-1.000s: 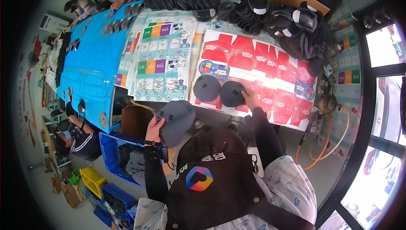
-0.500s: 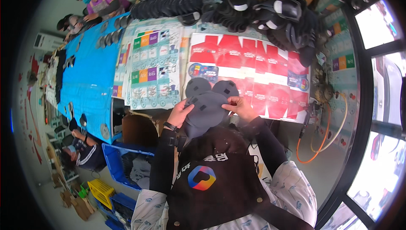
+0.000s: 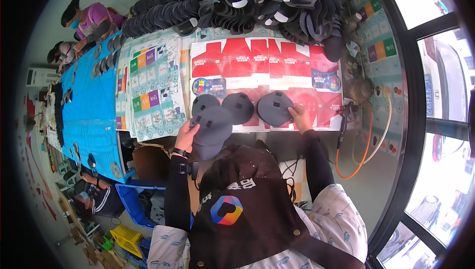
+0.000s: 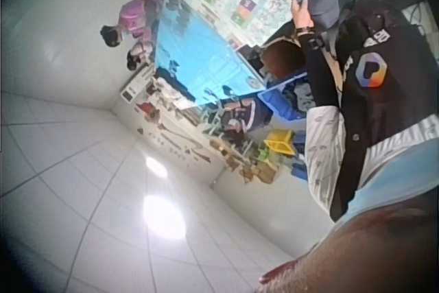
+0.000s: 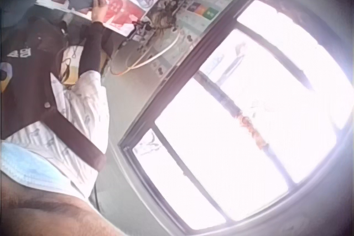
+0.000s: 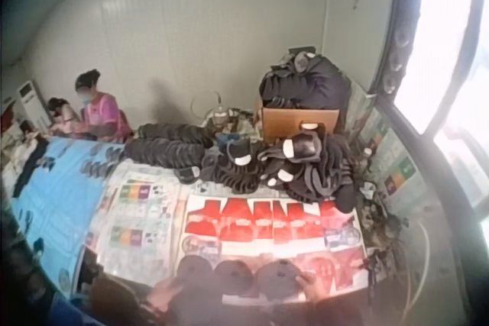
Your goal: The recorder is applying adhesive to several shoe sole components laid out on a table using a small applicator tool connected to a hose.
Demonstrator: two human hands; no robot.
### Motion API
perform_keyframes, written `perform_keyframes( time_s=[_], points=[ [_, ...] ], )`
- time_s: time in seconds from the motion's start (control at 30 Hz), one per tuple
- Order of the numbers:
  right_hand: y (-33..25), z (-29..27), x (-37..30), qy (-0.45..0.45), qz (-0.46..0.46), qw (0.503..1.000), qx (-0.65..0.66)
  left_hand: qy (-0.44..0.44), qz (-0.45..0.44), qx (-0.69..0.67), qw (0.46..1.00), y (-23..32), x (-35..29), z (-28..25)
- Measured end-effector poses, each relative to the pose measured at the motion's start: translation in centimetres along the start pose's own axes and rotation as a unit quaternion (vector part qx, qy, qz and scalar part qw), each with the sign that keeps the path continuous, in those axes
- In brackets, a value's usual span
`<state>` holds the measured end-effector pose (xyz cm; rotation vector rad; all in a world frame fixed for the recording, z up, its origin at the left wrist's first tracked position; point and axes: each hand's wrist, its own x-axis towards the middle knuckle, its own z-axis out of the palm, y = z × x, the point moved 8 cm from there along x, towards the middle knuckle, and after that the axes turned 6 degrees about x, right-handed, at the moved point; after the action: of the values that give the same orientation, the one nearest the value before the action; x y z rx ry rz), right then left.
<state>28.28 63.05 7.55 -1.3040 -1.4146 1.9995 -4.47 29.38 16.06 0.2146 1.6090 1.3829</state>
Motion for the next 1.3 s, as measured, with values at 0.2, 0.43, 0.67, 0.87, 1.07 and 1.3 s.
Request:
perform_keyframes(
  time_s=[0.2, 0.43, 0.67, 0.87, 1.07, 1.3],
  points=[
    [1.7, -0.3, 2.1, -0.020, 0.031, 0.999, -0.005, 0.032, 0.010, -0.043, 0.999, -0.3, -1.4, -1.6],
    [3.0, 0.2, 3.1, -0.034, 0.052, 0.997, -0.039, 0.054, 0.003, -0.057, 0.997, -1.3, -2.4, -2.1],
    [-0.4, -1.1, 1.8, 0.031, -0.079, 0.960, -0.266, 0.067, 0.019, -0.057, 0.996, -0.5, -2.8, -1.0],
    [1.9, -9.2, 2.0, 0.068, 0.006, 0.984, -0.163, 0.067, 0.004, -0.062, 0.996, 0.2, -2.6, -0.2],
    [2.4, -14.7, 2.1, 0.063, -0.019, 0.979, -0.195, 0.044, -0.012, -0.062, 0.997, -0.2, -1.7, 0.8],
    [-1.4, -14.8, 1.4, 0.145, -0.074, 0.885, -0.436, 0.045, -0.014, -0.031, 0.998, 0.6, -0.5, 3.1]
  ],
)
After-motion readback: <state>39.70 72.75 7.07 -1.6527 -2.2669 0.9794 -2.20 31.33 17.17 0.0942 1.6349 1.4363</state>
